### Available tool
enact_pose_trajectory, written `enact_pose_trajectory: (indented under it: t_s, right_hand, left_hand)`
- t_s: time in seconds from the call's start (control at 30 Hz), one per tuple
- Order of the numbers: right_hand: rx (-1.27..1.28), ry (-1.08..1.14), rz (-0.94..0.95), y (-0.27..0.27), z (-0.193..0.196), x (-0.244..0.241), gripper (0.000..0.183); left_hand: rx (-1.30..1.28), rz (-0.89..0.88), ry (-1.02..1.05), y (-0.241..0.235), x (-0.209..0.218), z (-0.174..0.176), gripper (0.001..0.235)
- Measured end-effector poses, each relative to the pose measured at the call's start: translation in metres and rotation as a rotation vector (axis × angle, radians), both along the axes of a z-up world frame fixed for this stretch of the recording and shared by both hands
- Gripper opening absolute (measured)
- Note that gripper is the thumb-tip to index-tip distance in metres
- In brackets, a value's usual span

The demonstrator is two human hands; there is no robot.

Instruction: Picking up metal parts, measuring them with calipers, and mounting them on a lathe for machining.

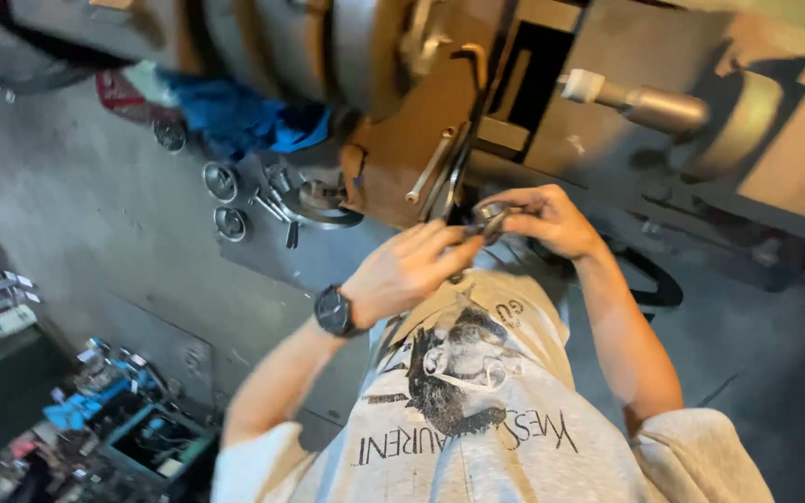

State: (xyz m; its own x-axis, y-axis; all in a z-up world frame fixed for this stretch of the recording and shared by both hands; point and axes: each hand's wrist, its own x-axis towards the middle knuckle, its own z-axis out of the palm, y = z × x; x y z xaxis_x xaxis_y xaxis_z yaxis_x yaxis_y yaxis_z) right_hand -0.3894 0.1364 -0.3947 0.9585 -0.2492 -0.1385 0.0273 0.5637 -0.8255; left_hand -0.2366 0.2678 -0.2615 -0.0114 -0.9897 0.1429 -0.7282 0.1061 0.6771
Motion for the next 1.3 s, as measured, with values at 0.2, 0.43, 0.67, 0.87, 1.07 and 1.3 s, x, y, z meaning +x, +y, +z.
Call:
enact_pose_trajectory:
  t_s: [0.2,0.43,0.67,0.87,1.07,1.3]
  right_hand:
    - [-0.003,0.116,0.077,0.011,-0.025,-0.013,0.044]
    - [0.345,0.082,-0.059,0.034,-0.053,-0.029,0.038]
    - [0.271,0.062,-0.208,0.037,0.003,-0.001,0.047]
    - [-0.069,0.421,-0.232,0.039,0.031,0.013,0.017]
    - [-0.172,0.389,-0.104,0.018,0.018,0.014,0.021]
    - [-0.336,0.234,-0.259,-0.021,0.036,0.048,0.022]
  left_hand:
    - [-0.286,-0.349,-0.465,-0.017,0.001,0.015,0.006]
    - [-0.049,-0.35,0.459,-0.015,0.009,-0.006,0.025]
    - [-0.017,0.138,0.677,-0.037,0.058,0.077,0.031]
    - [-0.321,0.298,0.161,-0.066,0.101,0.102,0.016]
    - [-0.173,-0.016,-0.15,-0.096,0.125,0.076,0.032]
    - [0.055,-0.01,-0.196,-0.122,0.134,0.062,0.018]
